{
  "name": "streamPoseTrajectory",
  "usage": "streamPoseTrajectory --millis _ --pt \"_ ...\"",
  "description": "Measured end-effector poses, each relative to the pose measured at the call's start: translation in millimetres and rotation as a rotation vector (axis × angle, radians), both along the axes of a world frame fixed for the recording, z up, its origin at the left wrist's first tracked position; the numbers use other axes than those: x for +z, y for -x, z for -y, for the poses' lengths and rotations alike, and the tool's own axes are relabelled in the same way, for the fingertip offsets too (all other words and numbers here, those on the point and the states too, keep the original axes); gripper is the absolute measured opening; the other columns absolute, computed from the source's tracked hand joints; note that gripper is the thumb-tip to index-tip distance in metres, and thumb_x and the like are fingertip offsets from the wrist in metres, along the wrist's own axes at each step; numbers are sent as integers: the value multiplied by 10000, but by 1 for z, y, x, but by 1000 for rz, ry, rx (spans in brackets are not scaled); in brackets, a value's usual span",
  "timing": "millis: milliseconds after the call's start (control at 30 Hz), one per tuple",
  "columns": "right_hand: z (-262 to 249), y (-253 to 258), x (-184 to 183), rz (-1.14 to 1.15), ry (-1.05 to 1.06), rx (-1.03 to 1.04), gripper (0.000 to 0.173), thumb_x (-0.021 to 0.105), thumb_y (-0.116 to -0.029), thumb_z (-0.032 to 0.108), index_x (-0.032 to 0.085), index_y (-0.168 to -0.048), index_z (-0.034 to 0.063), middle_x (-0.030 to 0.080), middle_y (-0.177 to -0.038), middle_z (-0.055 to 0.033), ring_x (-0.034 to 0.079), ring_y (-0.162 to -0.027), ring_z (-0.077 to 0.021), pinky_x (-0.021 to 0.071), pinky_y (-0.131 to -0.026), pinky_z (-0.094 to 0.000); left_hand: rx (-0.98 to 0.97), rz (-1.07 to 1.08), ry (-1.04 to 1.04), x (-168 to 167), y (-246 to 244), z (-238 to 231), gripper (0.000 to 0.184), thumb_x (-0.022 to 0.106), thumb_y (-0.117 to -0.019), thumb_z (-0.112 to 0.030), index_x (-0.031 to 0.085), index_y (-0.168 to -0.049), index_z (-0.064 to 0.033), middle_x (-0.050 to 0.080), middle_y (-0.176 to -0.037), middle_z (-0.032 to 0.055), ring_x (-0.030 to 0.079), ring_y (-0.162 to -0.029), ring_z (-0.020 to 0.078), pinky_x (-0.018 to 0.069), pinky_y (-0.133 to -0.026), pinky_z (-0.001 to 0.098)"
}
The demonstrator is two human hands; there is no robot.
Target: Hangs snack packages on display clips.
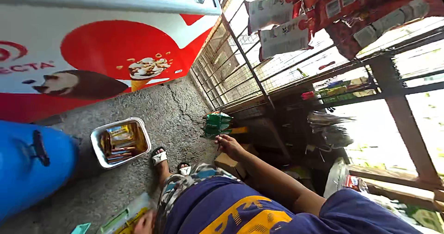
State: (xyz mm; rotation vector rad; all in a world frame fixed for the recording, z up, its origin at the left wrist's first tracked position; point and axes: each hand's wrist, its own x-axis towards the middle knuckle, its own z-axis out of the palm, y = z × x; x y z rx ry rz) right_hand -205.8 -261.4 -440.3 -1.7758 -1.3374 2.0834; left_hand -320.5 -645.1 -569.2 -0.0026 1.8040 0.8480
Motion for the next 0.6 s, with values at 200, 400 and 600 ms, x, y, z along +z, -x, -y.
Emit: streamPoseTrajectory --millis 200,400,600 --pt "-16 40 11 -56 -42 -29 213 472 -1092 140 587 -1231 27 647 -900 8 577 -658 -33 515 -637 -199 -247 -141 -374 90 101 -200 347 450 -1084 -150 647 -1244 87 696 -1136 244 694 -1039 301 533 -981 477" --pt "-62 82 33 -165 -27 -43 221 477 -1089 126 599 -1224 1 632 -839 -16 560 -606 -49 510 -601 -203 -466 -375 -598 138 108 -364 243 600 -1036 -168 745 -1145 -6 732 -1060 175 714 -945 280 565 -902 490" --pt "-129 101 51 -274 -69 15 221 483 -1084 120 600 -1218 -12 645 -835 -11 581 -620 -47 530 -622 -213 -370 -430 -615 158 116 -451 230 647 -1017 -204 754 -1093 -15 743 -982 133 725 -881 208 591 -858 428"
